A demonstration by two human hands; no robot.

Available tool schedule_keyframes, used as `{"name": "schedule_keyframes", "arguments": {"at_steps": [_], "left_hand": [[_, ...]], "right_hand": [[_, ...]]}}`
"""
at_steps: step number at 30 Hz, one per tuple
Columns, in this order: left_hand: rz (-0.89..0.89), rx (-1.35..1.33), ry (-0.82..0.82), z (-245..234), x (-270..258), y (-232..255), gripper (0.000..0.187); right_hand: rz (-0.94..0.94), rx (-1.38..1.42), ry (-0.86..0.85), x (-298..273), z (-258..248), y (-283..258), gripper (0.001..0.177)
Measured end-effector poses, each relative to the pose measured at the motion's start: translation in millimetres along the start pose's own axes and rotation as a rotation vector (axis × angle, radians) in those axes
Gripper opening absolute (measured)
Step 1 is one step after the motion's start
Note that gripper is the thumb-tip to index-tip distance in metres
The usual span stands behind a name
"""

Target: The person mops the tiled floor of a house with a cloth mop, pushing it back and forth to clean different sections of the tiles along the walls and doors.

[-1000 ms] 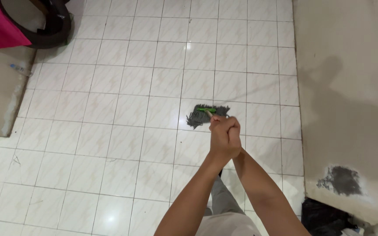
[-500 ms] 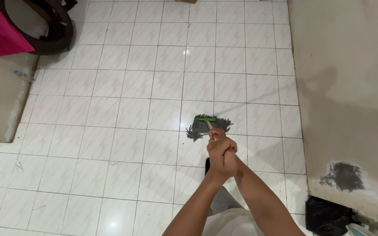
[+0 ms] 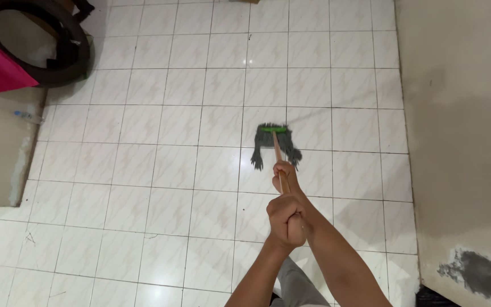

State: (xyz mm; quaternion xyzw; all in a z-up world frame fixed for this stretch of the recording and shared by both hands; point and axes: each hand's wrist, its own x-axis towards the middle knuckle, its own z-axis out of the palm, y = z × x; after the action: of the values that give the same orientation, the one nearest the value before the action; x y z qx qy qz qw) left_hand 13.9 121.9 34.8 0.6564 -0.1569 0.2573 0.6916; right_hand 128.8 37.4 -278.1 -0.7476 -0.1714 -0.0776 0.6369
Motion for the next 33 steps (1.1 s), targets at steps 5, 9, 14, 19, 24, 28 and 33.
{"name": "schedule_keyframes", "arguments": {"at_steps": [5,9,14,19,24,28,33], "left_hand": [[-0.045,0.064,-0.03,-3,24,-46,0.007],[-0.037,0.095,-0.05,-5,25,-68,0.007],[-0.049,0.104,-0.049,-10,10,-59,0.009],[-0.08,0.092,-0.022,-18,-9,-14,0.009],[-0.211,0.107,-0.006,-46,-32,47,0.009],[-0.283,0.053,-0.007,-77,-38,96,0.013],[-0.167,0.096,-0.006,-113,-34,142,0.014]], "right_hand": [[0.229,0.09,-0.029,46,-1,24,0.029],[0.41,0.27,0.043,64,0,32,0.025],[0.927,0.995,0.222,56,2,29,0.018],[0.267,0.162,-0.048,5,14,0,0.021],[0.631,0.779,0.091,-37,42,-38,0.016],[0.228,0.712,-0.117,-85,68,-105,0.008],[0.436,1.104,-0.293,-128,98,-172,0.027]]}}
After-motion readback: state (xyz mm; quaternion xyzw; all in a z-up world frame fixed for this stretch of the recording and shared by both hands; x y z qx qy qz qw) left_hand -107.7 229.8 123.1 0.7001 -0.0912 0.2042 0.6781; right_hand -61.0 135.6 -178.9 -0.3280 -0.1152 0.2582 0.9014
